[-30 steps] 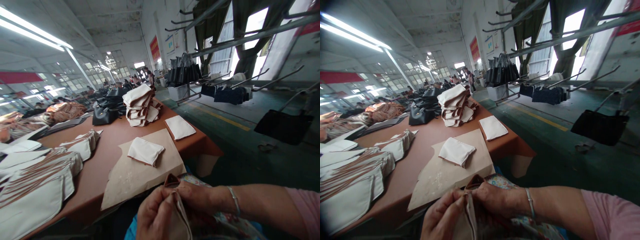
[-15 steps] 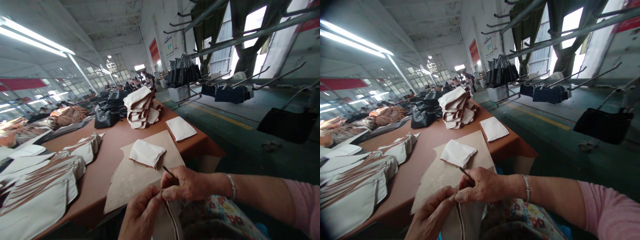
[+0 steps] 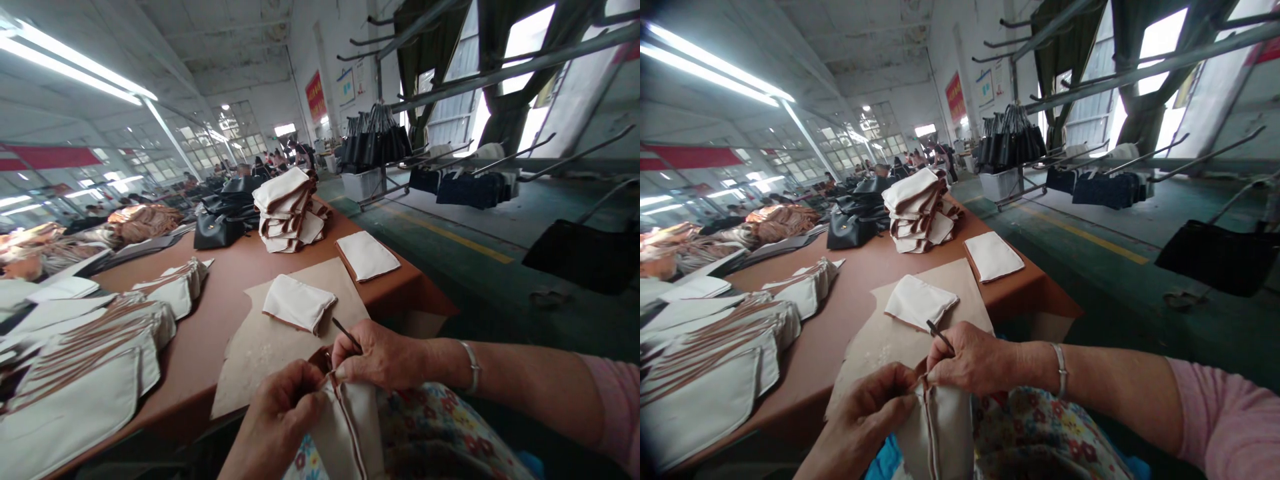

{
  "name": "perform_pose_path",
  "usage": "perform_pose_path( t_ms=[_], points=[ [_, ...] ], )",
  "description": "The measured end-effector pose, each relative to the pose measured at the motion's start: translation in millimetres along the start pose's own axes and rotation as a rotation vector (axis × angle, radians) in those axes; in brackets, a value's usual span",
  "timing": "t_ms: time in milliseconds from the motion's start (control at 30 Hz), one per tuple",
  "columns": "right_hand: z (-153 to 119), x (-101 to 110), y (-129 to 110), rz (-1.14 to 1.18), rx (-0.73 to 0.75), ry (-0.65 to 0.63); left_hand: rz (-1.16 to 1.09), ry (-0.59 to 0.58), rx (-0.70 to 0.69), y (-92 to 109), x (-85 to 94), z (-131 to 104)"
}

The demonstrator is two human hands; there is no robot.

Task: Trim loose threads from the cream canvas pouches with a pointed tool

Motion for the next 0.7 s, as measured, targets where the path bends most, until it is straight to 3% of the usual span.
perform_pose_path(
  t_ms=[233,367,500,600,700],
  points=[
    [4.3,-1.2,0.1,-0.036,-0.015,0.013,0.177,0.070,-0.031,0.6,0.0,1.2],
    [5.5,-1.1,-2.1,-0.076,-0.001,0.018,0.348,0.125,-0.216,1.6,-0.2,3.1],
    [6.9,-0.7,-0.4,-0.039,-0.072,-0.007,0.445,0.103,-0.343,2.6,-1.3,4.6],
    [7.8,-0.8,0.5,-0.021,-0.049,-0.029,0.391,0.127,-0.315,0.8,1.7,5.7],
    [8.1,-1.1,1.9,-0.002,-0.045,-0.038,0.155,0.052,-0.144,-9.1,3.4,7.5]
  ],
)
Point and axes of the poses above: each hand's wrist, its own z-axis towards the middle knuckle, its own x-axis out of the back of the hand, y = z × x, the point moved 3 cm from there along z, towards the middle knuckle, and after that the axes turned 5 degrees about -x, right-handed, at the moved point
